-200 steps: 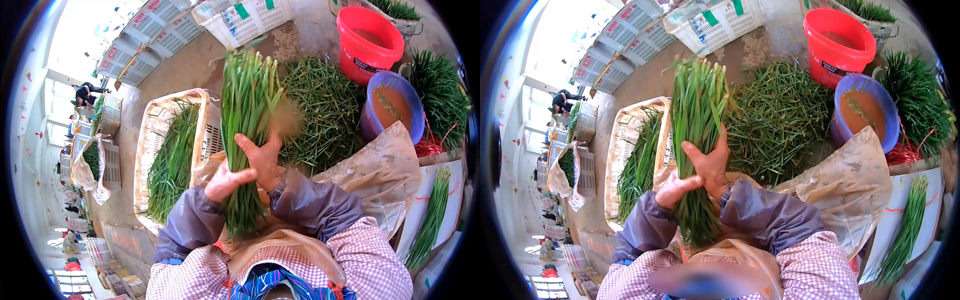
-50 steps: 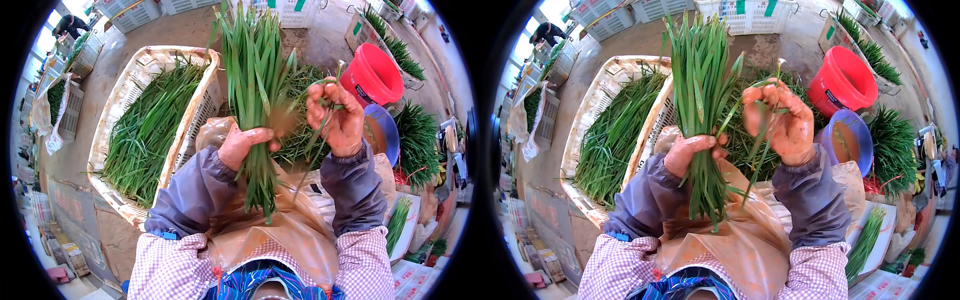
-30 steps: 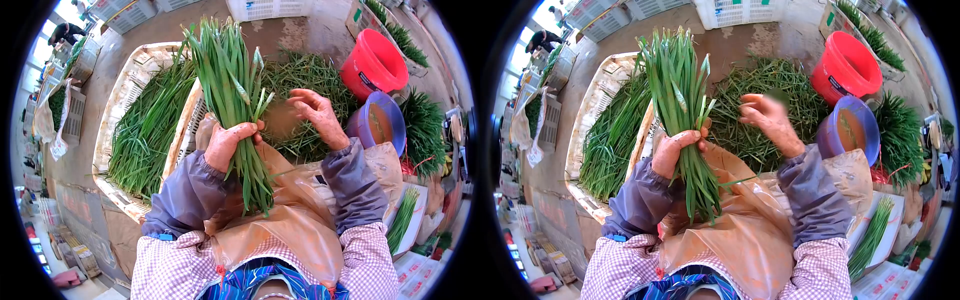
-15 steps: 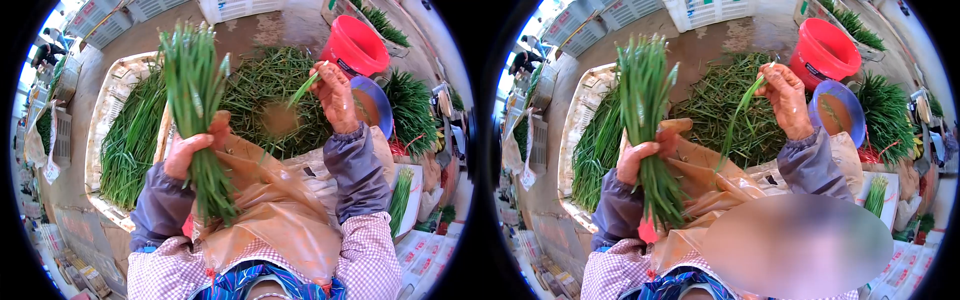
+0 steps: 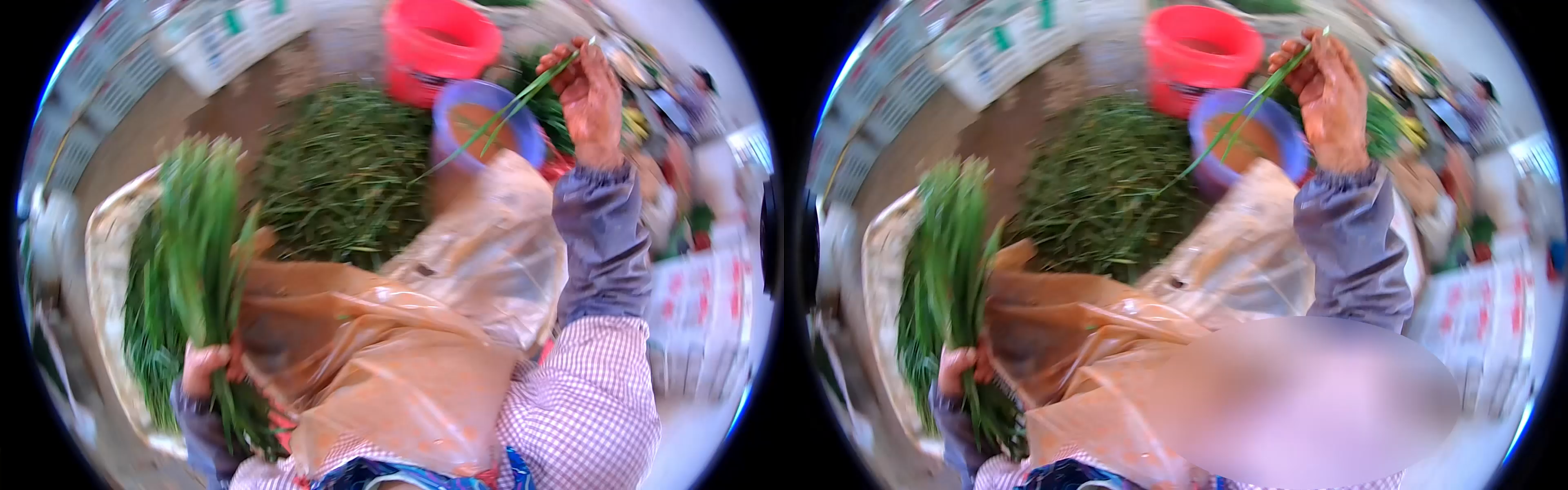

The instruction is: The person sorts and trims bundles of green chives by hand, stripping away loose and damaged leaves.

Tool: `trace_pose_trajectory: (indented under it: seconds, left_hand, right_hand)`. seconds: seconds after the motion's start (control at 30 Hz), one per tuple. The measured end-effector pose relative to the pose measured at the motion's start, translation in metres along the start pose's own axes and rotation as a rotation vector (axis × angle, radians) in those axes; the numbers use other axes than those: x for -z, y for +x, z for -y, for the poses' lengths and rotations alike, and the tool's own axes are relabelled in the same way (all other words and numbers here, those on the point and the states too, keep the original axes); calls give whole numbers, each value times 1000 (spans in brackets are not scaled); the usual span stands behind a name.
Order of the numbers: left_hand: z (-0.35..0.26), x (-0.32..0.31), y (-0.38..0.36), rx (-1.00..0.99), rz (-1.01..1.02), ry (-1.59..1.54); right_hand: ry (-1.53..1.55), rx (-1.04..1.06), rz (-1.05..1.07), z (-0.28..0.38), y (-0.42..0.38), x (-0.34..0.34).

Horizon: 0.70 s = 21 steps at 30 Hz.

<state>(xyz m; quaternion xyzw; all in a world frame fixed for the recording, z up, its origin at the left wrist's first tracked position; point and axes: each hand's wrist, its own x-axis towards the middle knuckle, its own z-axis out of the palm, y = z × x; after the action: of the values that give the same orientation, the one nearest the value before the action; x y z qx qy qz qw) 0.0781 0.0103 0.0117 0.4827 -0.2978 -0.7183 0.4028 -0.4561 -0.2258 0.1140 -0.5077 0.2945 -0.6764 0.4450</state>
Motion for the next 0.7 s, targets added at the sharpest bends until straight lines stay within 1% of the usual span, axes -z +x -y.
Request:
trace_pose_trajectory:
  seconds: [0.03,0.1,0.13,0.2,0.23,0.27,0.33,0.37,0.4,0.43,0.47,0.5,0.53,0.57,0.6,0.63,0.67,0.7]
  left_hand:
    - [5,6,-2,2,24,-5]
    - [23,41,-3,91,119,27]
    - [29,50,-6,105,138,41]
    - [32,53,-8,134,170,55]
    - [31,49,-10,144,184,61]
    - [30,44,-12,153,192,65]
    - [37,36,-15,205,173,71]
    - [42,35,-23,226,141,71]
    - [55,55,-27,303,167,16]
    - [36,12,-33,328,62,42]
    - [57,28,-31,285,161,-76]
    - [58,27,-35,303,107,-79]
    - [50,10,-34,355,96,-83]
    - [48,9,-29,317,190,-74]
    - [52,18,-31,349,152,-53]
    - [62,20,-30,308,171,-86]
    - [77,27,-35,286,150,-132]
    - [83,27,-36,264,145,-167]
  right_hand:
    - [-192,97,-31,38,-2,24]
    - [-619,206,-189,106,-18,59]
    - [-792,256,-218,130,-23,83]
    - [-979,100,-178,173,-47,128]
    - [-1056,17,-150,180,-57,139]
    - [-1186,-90,-237,178,-73,146]
    - [-1224,-257,-222,154,-104,197]
    - [-1275,-290,-211,133,-122,211]
    - [-1483,-392,-89,115,-137,252]
    - [-1763,-528,22,95,-150,285]
    - [-1871,-336,132,72,-169,309]
    - [-1748,-521,-66,35,-165,311]
    - [-1622,-354,-11,11,-155,301]
    - [-1430,-242,38,2,-135,223]
    - [-1032,-300,-33,-27,-114,180]
    - [-972,-380,112,-26,-95,111]
    - [-883,-341,185,-39,-95,43]
    - [-828,-255,338,-42,-98,-18]
